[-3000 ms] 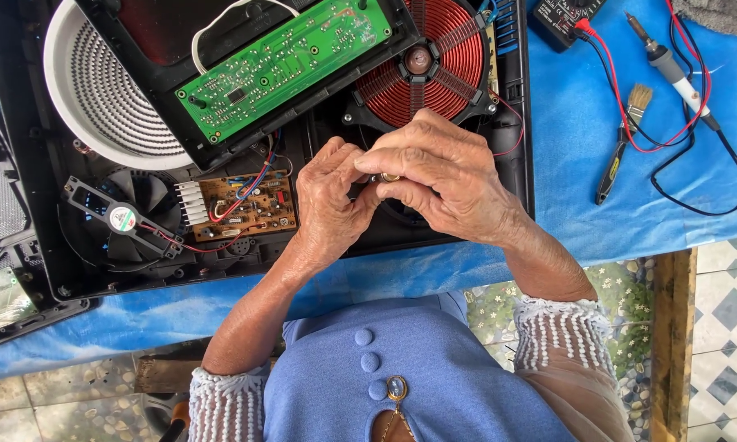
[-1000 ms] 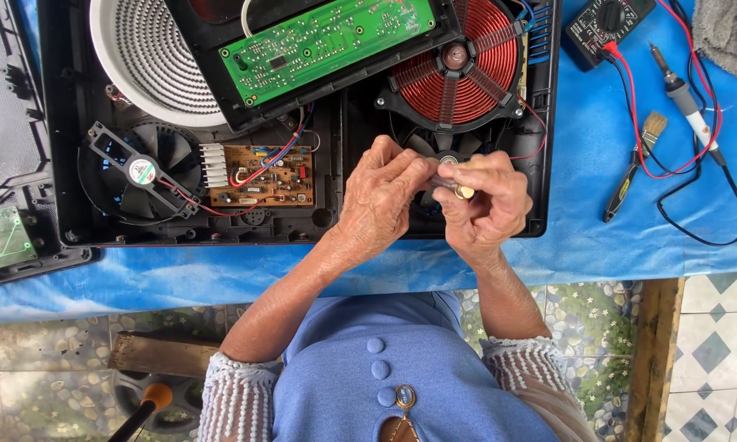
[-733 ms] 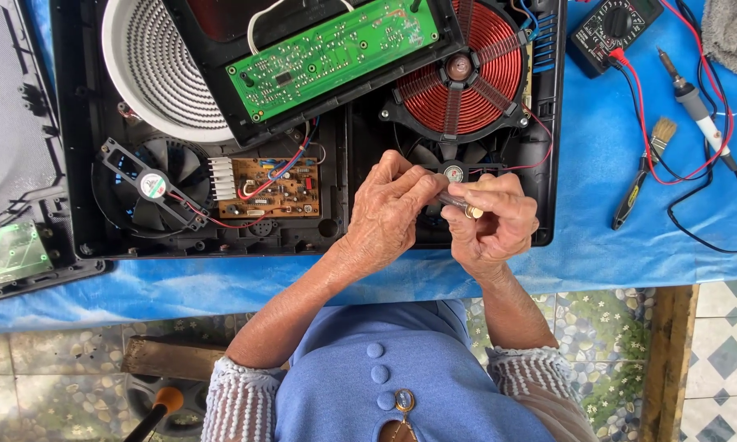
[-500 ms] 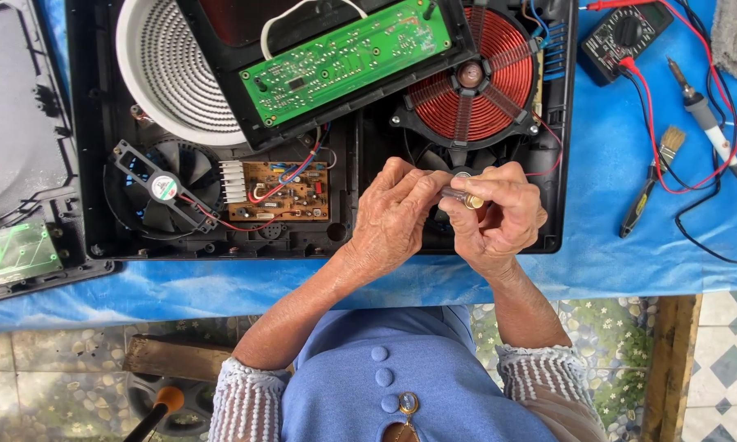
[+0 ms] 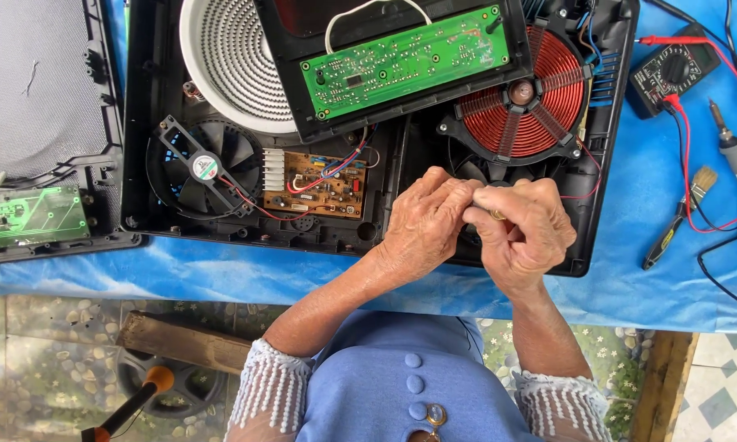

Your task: Unscrewing and removing a printed circuit board from an induction cooker for repair

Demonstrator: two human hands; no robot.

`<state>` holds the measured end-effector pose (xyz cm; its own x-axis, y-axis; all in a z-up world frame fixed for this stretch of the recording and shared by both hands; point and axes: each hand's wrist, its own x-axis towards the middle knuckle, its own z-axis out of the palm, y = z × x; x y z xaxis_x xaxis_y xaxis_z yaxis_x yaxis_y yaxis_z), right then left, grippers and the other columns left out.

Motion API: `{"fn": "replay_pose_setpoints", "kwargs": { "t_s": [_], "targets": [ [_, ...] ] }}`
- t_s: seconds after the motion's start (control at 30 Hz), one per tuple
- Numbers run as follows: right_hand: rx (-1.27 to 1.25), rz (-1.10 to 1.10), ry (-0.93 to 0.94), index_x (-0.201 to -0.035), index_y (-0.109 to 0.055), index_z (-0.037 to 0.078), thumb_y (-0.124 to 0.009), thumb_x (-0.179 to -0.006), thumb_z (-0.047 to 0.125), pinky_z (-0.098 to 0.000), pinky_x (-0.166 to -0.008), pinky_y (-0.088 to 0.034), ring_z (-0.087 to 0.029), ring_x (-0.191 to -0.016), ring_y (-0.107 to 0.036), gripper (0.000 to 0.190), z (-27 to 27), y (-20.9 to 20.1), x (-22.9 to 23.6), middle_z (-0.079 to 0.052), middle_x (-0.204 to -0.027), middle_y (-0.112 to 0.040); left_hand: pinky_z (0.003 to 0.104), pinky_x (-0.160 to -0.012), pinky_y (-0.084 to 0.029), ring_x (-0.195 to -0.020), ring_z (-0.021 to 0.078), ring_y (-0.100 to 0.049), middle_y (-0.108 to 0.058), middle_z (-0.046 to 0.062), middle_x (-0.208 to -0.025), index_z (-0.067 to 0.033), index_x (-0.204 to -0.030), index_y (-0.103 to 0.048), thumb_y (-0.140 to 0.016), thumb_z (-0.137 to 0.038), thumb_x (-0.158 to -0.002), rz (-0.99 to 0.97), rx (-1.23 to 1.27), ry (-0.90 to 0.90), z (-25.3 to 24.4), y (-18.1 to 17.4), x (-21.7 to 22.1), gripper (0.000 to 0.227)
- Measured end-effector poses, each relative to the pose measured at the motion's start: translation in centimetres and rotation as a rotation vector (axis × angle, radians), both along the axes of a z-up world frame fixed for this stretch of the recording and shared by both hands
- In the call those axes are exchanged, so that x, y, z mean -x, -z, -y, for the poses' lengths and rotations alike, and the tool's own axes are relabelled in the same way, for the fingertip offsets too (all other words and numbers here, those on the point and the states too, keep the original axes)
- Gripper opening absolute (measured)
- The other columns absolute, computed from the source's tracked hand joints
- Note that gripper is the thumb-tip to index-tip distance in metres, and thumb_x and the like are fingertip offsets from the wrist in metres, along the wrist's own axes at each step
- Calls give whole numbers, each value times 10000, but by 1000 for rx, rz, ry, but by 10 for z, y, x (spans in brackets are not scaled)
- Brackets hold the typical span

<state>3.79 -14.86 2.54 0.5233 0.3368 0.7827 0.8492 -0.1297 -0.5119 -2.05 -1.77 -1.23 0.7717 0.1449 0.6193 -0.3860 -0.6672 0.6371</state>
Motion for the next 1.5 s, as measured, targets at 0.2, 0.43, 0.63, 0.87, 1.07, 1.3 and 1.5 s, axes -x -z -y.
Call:
{"fn": "replay_pose_setpoints", "kwargs": {
  "t_s": [0.2, 0.43, 0.63, 0.87, 1.07, 1.3, 1.5],
  "targets": [
    [97, -170, -122, -1005, -769, -59, -797, -926, 3, -357, -618, -530, -267, -680, -621, 104, 1, -29, 8, -177, -895, -674, 377, -673, -525, -850, 291, -589, -551, 53, -821, -86, -1105, -625, -578, -34, -936, -7, -1, 4, 0, -6, 1, 182],
    [94, -130, -71, -999, -771, -70, -842, -915, 43, -383, -663, -561, -292, -730, -673, 158, 6, -10, 1, -181, -889, -675, 352, -670, -523, -840, 276, -577, -545, 36, -813, -104, -1111, -603, -590, 22, -893, -15, 49, 26, 0, -6, 0, 252],
    [97, -55, 8, -972, -755, -60, -851, -953, 116, -362, -629, -526, -253, -666, -609, 202, 3, -6, 4, -157, -852, -670, 344, -668, -520, -837, 277, -582, -540, 39, -794, -104, -1107, -600, -576, 11, -925, 2, 54, -4, 1, -6, 1, 217],
    [219, -36, 147, -1056, -637, -74, -673, -1099, 241, -432, -747, -476, -326, -795, -586, 321, -2, -19, 18, -180, -929, -643, 454, -721, -473, -904, 323, -531, -707, 75, -1054, -53, -1353, -494, -559, 17, -995, -158, -59, 28, 8, 9, 7, 371],
    [181, 26, 150, -1088, -628, -52, -701, -1096, 245, -419, -688, -445, -311, -788, -528, 306, 13, 2, 19, -167, -940, -614, 430, -978, -563, -1072, 350, -674, -666, 173, -1252, 8, -1310, -568, -651, -79, -1056, -47, -55, -35, -16, -16, 41, 281],
    [160, 15, 131, -1083, -618, -8, -732, -1063, 280, -412, -726, -538, -313, -851, -630, 310, 16, 16, 21, -178, -941, -664, 444, -898, -585, -946, 326, -718, -724, 207, -1129, 38, -1142, -661, -544, -90, -1070, 88, -74, -286, -68, -19, 120, 188],
    [118, -80, 136, -1075, -579, -32, -726, -1084, 240, -410, -741, -416, -310, -855, -519, 309, 7, -1, 9, -178, -921, -634, 468, -876, -560, -900, 341, -702, -732, 202, -1043, 41, -1105, -687, -502, -75, -1073, 0, -74, -546, -78, -15, 171, 221]
  ]
}}
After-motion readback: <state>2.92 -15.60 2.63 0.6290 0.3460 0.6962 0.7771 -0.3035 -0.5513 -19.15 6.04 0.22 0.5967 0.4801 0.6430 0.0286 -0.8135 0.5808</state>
